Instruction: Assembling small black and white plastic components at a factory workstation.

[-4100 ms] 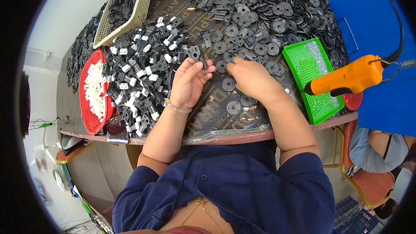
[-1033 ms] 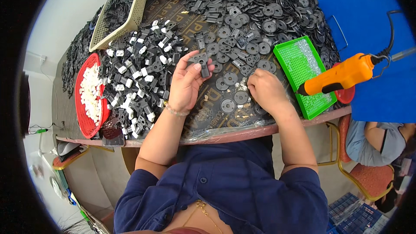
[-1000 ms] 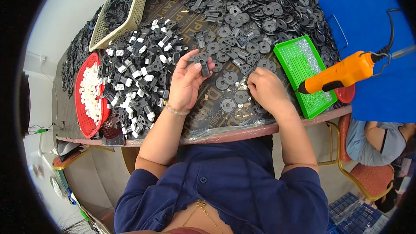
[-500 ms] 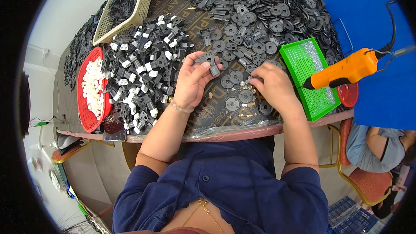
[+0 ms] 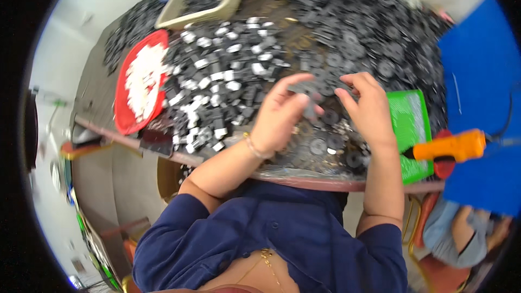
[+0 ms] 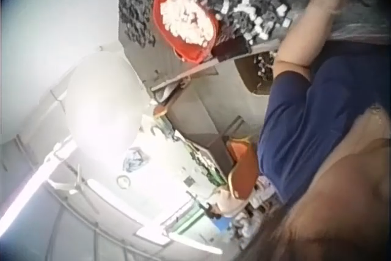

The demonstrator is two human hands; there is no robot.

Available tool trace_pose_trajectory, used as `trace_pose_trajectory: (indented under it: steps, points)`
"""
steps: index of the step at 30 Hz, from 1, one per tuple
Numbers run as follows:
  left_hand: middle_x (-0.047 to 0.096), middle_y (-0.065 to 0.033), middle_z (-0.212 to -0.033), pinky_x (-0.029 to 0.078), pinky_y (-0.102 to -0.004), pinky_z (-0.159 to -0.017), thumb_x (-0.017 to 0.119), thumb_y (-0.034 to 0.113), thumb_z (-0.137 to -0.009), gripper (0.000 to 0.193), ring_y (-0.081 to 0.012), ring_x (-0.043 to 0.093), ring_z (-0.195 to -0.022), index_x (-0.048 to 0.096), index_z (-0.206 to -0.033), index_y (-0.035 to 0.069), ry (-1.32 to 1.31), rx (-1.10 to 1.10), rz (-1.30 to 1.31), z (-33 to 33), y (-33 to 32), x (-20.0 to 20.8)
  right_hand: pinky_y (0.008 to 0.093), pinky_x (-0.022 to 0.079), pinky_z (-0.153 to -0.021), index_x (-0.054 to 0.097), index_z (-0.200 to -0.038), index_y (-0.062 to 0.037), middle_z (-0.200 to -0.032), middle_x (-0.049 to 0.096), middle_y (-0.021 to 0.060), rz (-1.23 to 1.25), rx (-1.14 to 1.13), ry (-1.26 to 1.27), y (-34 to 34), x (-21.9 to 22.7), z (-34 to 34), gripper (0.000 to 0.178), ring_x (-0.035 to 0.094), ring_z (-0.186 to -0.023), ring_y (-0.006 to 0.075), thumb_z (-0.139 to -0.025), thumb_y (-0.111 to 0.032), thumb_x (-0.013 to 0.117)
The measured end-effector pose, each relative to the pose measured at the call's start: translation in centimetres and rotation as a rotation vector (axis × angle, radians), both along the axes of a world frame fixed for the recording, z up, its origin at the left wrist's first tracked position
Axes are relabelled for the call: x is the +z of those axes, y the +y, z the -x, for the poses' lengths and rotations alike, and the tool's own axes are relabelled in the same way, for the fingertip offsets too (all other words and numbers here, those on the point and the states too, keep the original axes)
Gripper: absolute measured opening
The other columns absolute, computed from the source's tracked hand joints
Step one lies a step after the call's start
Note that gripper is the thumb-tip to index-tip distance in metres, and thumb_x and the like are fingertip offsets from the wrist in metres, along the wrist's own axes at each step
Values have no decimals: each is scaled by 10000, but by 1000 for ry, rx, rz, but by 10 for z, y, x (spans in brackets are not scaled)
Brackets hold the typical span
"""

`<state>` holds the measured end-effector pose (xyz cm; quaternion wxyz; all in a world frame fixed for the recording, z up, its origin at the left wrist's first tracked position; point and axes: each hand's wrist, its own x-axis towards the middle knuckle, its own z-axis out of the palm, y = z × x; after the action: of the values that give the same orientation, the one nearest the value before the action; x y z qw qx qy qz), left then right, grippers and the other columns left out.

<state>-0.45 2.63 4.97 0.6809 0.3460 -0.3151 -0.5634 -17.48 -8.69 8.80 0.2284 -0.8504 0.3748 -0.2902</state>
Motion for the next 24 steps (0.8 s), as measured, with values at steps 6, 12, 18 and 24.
trace_pose_trajectory:
  steps: [6,12,18,24]
  points:
    - [594,-137,-1150,530,-368,-846,554,232,-1003,498,-215,656,-928,384,-1418,15,-255,236,257,-42,101,38,290,496,-758,637,-1228,-38,-1047,644,82,13,554,-198,29,55,-150,446,599,-853,172,-809,-125,762]
    - [572,-145,-1252,441,-366,-1000,435,199,-1048,370,-213,549,-1147,420,-1365,10,-493,1448,241,-183,198,5,445,498,-947,574,-1314,-69,-1191,632,186,264,1025,-105,94,46,-371,583,620,-1101,348,-810,-278,777]
    - [505,-183,-1416,326,-408,-1130,529,121,-959,387,-296,463,-1336,523,-1333,24,-980,1242,-100,-231,247,-32,570,360,-1115,188,-1590,-274,-1616,172,236,232,1000,935,175,-4,-495,1101,376,-1343,565,-710,-573,777]
    - [506,-231,-1400,317,-433,-1132,549,168,-940,392,-371,460,-1334,562,-1300,15,-1133,1108,-208,-250,256,-36,636,329,-1088,292,-1561,-296,-1568,277,221,284,946,972,182,-21,-497,976,342,-1379,498,-730,-514,755]
